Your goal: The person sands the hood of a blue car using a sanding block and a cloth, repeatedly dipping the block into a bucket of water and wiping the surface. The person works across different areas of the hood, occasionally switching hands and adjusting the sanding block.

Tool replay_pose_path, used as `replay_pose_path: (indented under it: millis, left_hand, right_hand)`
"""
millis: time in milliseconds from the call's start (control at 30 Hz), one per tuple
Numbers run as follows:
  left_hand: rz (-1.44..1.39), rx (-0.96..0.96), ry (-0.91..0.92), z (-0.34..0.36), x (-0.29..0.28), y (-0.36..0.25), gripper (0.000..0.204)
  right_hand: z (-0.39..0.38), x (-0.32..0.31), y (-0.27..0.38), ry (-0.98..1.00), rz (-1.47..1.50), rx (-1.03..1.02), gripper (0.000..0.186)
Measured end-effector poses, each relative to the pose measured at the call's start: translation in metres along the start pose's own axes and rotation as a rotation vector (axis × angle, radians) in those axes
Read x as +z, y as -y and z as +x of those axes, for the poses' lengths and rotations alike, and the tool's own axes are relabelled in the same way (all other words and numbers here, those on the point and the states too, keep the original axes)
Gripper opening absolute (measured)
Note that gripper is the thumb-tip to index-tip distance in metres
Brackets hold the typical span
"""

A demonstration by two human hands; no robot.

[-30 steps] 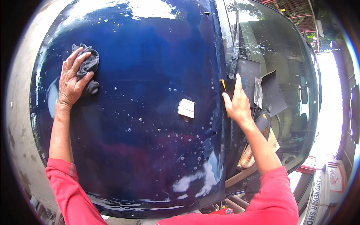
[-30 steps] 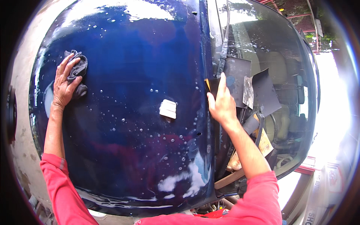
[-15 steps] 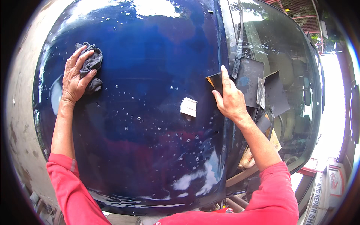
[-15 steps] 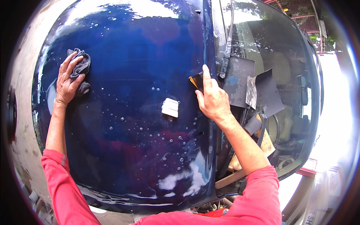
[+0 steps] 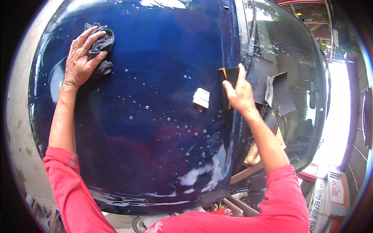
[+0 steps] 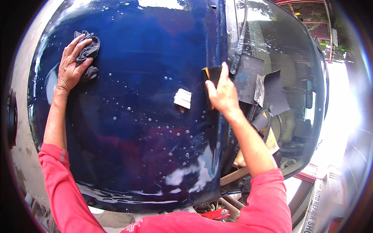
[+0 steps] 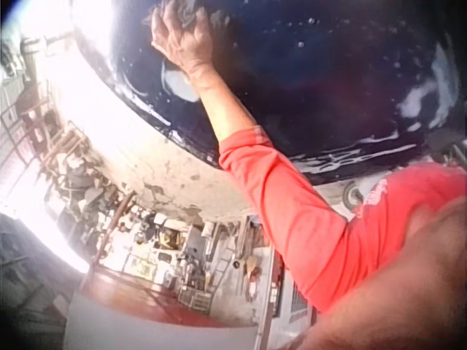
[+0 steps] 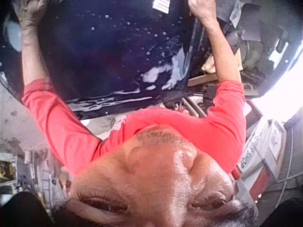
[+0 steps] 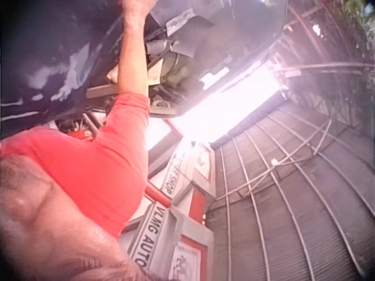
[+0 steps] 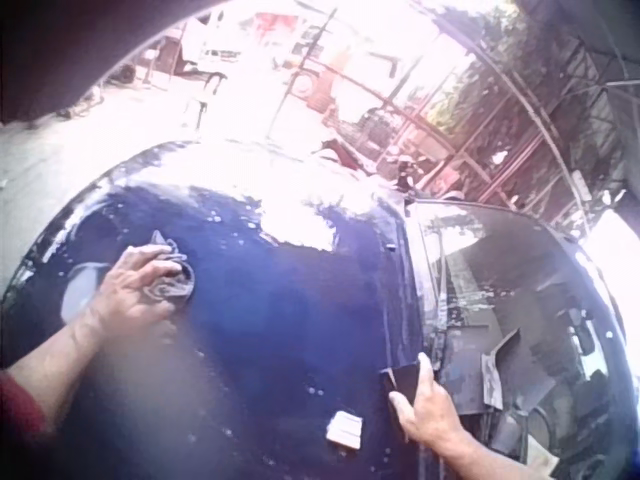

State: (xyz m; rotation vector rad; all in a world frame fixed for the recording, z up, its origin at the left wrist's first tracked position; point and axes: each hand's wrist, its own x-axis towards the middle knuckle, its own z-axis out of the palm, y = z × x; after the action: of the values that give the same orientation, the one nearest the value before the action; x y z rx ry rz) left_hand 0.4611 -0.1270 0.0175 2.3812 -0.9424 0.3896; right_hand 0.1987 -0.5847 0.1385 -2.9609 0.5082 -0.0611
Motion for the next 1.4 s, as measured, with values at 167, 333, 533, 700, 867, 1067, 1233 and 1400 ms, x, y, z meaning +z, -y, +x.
replay_pose_path:
  millis: [167,333,533,700,867,1067,1233,1400]
  left_hand:
    - [0.005,0.027,-0.011,0.003,-0.001,0.001,0.059]
    - [0.015,0.028,-0.011,0.002,-0.001,-0.002,0.059]
    - [0.021,0.058,-0.02,0.002,-0.001,0.001,0.06]
    - [0.051,0.053,0.004,0.005,0.0,0.003,0.058]
    - [0.013,0.026,-0.002,0.004,0.0,0.001,0.059]
    - [0.005,0.024,0.024,0.004,-0.001,0.002,0.059]
    - [0.022,0.004,0.022,0.004,0.0,0.002,0.06]
    - [0.002,0.003,0.012,0.004,-0.001,-0.001,0.059]
  right_hand:
    - [0.16,0.001,-0.007,-0.055,-0.22,0.184,0.084]
    - [0.072,0.011,-0.016,-0.034,-0.096,-0.033,0.094]
    - [0.045,0.009,-0.034,-0.042,0.009,-0.074,0.097]
    - [0.163,0.01,-0.027,-0.109,-0.277,0.072,0.081]
    - [-0.045,0.007,-0.014,0.006,-0.017,-0.01,0.1]
    - [0.073,0.003,-0.03,-0.022,-0.177,0.053,0.082]
    - [0.114,0.013,-0.023,-0.019,-0.166,0.1,0.088]
    - [0.015,-0.001,0.008,0.162,-0.024,0.13,0.099]
